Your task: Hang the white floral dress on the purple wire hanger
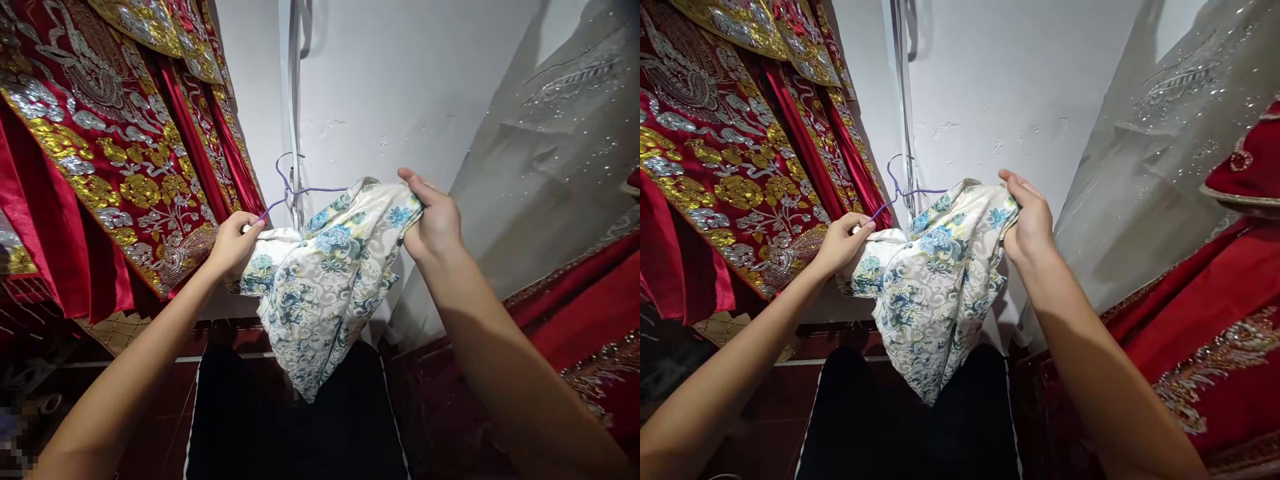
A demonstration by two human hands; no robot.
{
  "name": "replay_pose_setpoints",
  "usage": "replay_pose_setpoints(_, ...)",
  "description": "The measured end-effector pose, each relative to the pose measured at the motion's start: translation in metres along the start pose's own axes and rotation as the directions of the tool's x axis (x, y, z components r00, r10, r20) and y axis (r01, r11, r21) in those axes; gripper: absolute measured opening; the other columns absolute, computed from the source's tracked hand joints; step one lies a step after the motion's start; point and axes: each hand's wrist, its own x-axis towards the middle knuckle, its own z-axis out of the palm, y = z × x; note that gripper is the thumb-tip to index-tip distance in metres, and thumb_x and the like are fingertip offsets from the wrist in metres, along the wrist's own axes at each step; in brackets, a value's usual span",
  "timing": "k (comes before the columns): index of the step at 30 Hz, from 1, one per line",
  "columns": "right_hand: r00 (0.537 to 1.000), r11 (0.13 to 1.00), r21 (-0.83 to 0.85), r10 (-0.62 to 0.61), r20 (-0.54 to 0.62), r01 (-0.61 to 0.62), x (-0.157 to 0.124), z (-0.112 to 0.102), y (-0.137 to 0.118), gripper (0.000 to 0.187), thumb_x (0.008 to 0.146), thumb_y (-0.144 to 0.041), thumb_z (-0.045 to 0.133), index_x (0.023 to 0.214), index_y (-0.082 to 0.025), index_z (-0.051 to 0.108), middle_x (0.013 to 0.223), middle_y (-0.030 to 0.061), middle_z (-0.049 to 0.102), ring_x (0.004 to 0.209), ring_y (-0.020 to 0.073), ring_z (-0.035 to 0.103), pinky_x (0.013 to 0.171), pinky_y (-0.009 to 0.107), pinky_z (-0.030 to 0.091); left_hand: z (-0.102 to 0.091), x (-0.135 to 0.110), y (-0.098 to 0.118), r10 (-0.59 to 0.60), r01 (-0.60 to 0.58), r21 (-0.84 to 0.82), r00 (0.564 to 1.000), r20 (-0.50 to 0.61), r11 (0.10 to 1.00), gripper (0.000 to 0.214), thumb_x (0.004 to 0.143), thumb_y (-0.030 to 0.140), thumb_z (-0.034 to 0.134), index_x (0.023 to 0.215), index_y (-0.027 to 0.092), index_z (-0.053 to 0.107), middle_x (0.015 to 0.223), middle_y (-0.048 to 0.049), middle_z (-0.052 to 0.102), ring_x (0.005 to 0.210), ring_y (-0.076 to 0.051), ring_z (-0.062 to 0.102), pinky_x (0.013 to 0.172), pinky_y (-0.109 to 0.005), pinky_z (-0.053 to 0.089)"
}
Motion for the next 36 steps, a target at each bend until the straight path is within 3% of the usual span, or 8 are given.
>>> replay_pose_setpoints(4,1.0,0.992,0.122,-0.029,-0.003,0.029,0.001,-0.016,0.001,0.019,0.094,-0.019,0.049,0.089,-0.015,0.067,0.079,0.0023,0.053,0.071,0.0138,0.057,0.079,0.033,0.047,0.006,0.004,0.011,0.073,-0.076,-0.022,0.99,-0.118,0.997,0.013,0.084,0.028,0.065,0.091,0.019,0.073,0.104,-0.0065,0.067,0.102,-0.021,0.061,0.093,-0.037,0.047)
replay_pose_setpoints(8,0.999,0.972,0.233,0.015,-0.031,-0.007,-0.007,-0.04,0.006,0.024,0.096,-0.016,0.045,0.088,-0.019,0.067,0.083,0.0026,0.06,0.076,0.0147,0.062,0.084,0.036,0.049,0.012,0.011,0.033,0.133,-0.14,-0.05,0.984,-0.118,0.989,0.037,0.079,0.015,0.067,0.116,0.022,0.065,0.111,-0.0058,0.062,0.087,-0.016,0.06,0.085,-0.034,0.05)
replay_pose_setpoints(16,0.943,0.903,0.357,0.304,-0.135,-0.24,-0.073,-0.07,0.029,0.023,0.093,-0.017,0.047,0.083,-0.023,0.068,0.102,0.0091,0.069,0.101,0.0207,0.066,0.088,0.041,0.056,0.022,0.02,0.03,0.256,-0.249,0.08,0.962,-0.098,0.965,0.012,0.086,0.013,0.06,0.091,0.021,0.068,0.107,-0.0076,0.059,0.101,-0.02,0.058,0.088,-0.036,0.049)
replay_pose_setpoints(20,0.942,0.923,0.277,0.311,-0.129,-0.268,-0.086,-0.059,0.031,0.015,0.086,-0.018,0.061,0.097,-0.024,0.069,0.103,0.0058,0.07,0.099,0.0214,0.067,0.087,0.041,0.057,0.014,0.028,0.018,0.238,-0.228,0.08,0.961,-0.142,0.97,0.009,0.084,0.017,0.066,0.085,0.023,0.072,0.105,-0.0065,0.06,0.099,-0.021,0.06,0.087,-0.038,0.05)
replay_pose_setpoints(29,0.977,0.967,0.208,0.108,0.185,-0.146,-0.03,0.011,0.025,0.019,0.078,-0.02,0.072,0.093,-0.025,0.062,0.088,-0.0011,0.064,0.082,0.0165,0.064,0.076,0.032,0.055,-0.045,0.052,0.012,0.162,-0.109,0.256,0.968,-0.194,0.96,0.003,0.078,0.019,0.068,0.078,0.021,0.07,0.101,-0.006,0.061,0.097,-0.023,0.057,0.091,-0.041,0.045)
replay_pose_setpoints(31,0.934,0.976,0.084,0.163,0.317,-0.199,-0.048,0.02,0.028,0.022,0.078,-0.025,0.072,0.097,-0.026,0.061,0.089,-0.0003,0.064,0.079,0.0172,0.064,0.071,0.032,0.055,-0.053,0.041,0.002,0.13,-0.066,0.295,0.971,-0.202,0.953,0.001,0.079,0.021,0.068,0.078,0.02,0.069,0.094,-0.0056,0.062,0.09,-0.021,0.057,0.088,-0.039,0.045)
replay_pose_setpoints(33,0.837,0.965,-0.074,0.257,0.484,-0.253,-0.075,0.024,0.028,0.022,0.077,-0.028,0.074,0.096,-0.026,0.062,0.089,0.0009,0.064,0.074,0.0166,0.063,0.065,0.031,0.053,-0.051,0.023,-0.003,0.102,-0.052,0.282,0.981,-0.166,0.958,0.007,0.083,0.026,0.065,0.083,0.019,0.068,0.09,-0.0053,0.063,0.084,-0.02,0.056,0.084,-0.037,0.046)
replay_pose_setpoints(36,0.499,0.897,-0.329,0.438,0.748,-0.295,-0.112,0.024,0.023,0.028,0.077,-0.032,0.076,0.101,-0.023,0.066,0.089,0.0027,0.065,0.072,0.016,0.062,0.064,0.03,0.051,-0.031,-0.01,0.001,0.087,-0.079,0.13,0.995,-0.057,0.988,0.02,0.091,0.036,0.057,0.095,0.019,0.067,0.096,-0.0058,0.065,0.088,-0.02,0.059,0.086,-0.035,0.048)
